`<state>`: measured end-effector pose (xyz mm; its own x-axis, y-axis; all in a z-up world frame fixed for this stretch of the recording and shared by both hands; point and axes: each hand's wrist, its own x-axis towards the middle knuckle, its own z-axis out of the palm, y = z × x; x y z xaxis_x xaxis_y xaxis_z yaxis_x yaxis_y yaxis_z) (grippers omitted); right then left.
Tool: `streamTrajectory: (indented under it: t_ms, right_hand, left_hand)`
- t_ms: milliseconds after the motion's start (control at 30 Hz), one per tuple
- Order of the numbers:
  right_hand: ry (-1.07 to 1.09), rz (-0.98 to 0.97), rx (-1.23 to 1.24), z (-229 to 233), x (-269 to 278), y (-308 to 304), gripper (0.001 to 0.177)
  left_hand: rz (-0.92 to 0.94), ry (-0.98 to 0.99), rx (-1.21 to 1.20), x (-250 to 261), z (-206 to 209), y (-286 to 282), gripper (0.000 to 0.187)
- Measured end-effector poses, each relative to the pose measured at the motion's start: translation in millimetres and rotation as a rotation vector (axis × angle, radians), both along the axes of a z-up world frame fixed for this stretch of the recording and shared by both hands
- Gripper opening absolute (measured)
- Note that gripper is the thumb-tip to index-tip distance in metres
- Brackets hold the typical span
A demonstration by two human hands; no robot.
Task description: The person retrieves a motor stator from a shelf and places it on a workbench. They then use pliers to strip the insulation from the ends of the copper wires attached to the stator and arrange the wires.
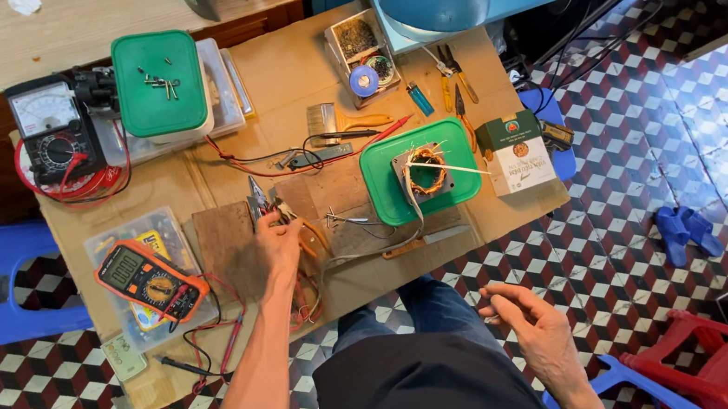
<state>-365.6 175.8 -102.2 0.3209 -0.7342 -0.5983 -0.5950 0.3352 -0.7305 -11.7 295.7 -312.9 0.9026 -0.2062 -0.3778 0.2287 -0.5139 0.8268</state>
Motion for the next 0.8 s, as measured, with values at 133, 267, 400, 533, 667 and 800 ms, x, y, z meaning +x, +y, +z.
streamTrajectory:
  t_ms: [133, 267, 400, 533, 667, 800]
  right_hand:
    - [-0.145, 0.311, 0.065, 38, 53, -6, 0.034]
    - [-0.405, 0.663, -0.007, 56, 113, -7, 0.051]
    - [-0.565, 0.83, 0.477, 62, 133, -21, 0.056]
    - [-0.595, 0.899, 0.458, 57, 122, -54, 0.039]
    - [-0.504, 1.065, 0.223, 43, 89, -105, 0.023]
    - [-0.225, 1.226, -0.064, 27, 64, -143, 0.026]
  left_hand:
    - [-0.187, -0.023, -0.123, -6, 110, 32, 0.034]
    - [-0.321, 0.164, -0.186, -55, 224, 49, 0.027]
    - [-0.54, -0.116, -0.397, -104, 288, 31, 0.02]
    - [-0.496, -0.017, -0.36, -123, 304, -5, 0.018]
    - [-0.585, 0.056, -0.305, -138, 291, -44, 0.019]
    - [-0.646, 0.119, -0.314, -153, 271, -79, 0.019]
